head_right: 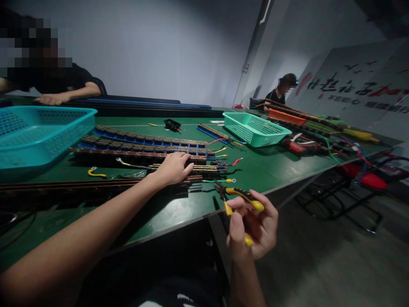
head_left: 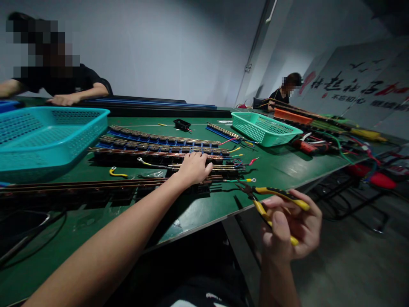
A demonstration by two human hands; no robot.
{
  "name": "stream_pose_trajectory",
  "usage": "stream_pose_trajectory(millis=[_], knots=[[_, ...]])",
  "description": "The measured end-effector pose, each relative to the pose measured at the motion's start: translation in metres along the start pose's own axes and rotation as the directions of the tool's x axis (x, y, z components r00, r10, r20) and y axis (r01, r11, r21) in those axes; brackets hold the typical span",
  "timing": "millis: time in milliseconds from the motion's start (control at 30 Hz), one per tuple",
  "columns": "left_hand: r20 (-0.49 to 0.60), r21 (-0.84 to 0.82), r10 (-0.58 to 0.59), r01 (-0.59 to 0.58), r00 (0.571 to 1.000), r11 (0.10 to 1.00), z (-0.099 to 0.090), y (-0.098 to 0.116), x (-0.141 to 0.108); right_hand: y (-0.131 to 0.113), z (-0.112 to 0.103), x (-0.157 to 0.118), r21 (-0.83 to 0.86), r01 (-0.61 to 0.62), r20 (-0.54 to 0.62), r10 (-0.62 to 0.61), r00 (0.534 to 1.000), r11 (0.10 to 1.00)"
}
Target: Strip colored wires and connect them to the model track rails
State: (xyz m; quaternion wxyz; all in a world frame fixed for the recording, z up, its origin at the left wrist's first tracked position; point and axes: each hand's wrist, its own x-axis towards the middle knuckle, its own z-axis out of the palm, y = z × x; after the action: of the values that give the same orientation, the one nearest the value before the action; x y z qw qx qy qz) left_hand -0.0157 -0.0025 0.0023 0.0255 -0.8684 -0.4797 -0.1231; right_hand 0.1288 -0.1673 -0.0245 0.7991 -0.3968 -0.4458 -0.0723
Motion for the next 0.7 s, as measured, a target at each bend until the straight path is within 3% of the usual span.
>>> stream_pose_trajectory(millis=[333, 467, 533, 600, 633, 700], knots=[[0.003, 0.005, -0.004, 0.004, 1.0, 1.0, -0.003, 0.002, -0.002, 0.022, 0.009, -0.012, 0.011, -0.099, 0.18, 0.096, 0.979, 0.995], [-0.005, 0.006, -0.003, 0.003, 1.0, 1.0, -0.001, 0.001, -0.002, 0.026, -0.001, -0.012, -0.071, 0.011, 0.269, 0.009, 0.963, 0.997], [-0.016, 0.004, -0.002, 0.002, 1.0, 1.0, -0.001, 0.001, -0.001, 0.024, -0.005, -0.008, -0.108, 0.136, 0.426, -0.078, 0.901, 0.985], [-0.022, 0.004, -0.001, 0.001, 1.0, 1.0, -0.001, 0.001, -0.002, 0.02, -0.007, -0.004, -0.098, 0.242, 0.577, -0.143, 0.804, 0.965], [-0.02, 0.005, -0.001, 0.001, 1.0, 1.0, -0.001, 0.001, -0.002, 0.017, -0.006, -0.001, -0.082, 0.276, 0.617, -0.168, 0.769, 0.958], [-0.01, 0.008, -0.001, 0.001, 1.0, 1.0, -0.001, 0.001, -0.002, 0.013, -0.004, 0.003, -0.061, 0.304, 0.641, -0.197, 0.742, 0.951]])
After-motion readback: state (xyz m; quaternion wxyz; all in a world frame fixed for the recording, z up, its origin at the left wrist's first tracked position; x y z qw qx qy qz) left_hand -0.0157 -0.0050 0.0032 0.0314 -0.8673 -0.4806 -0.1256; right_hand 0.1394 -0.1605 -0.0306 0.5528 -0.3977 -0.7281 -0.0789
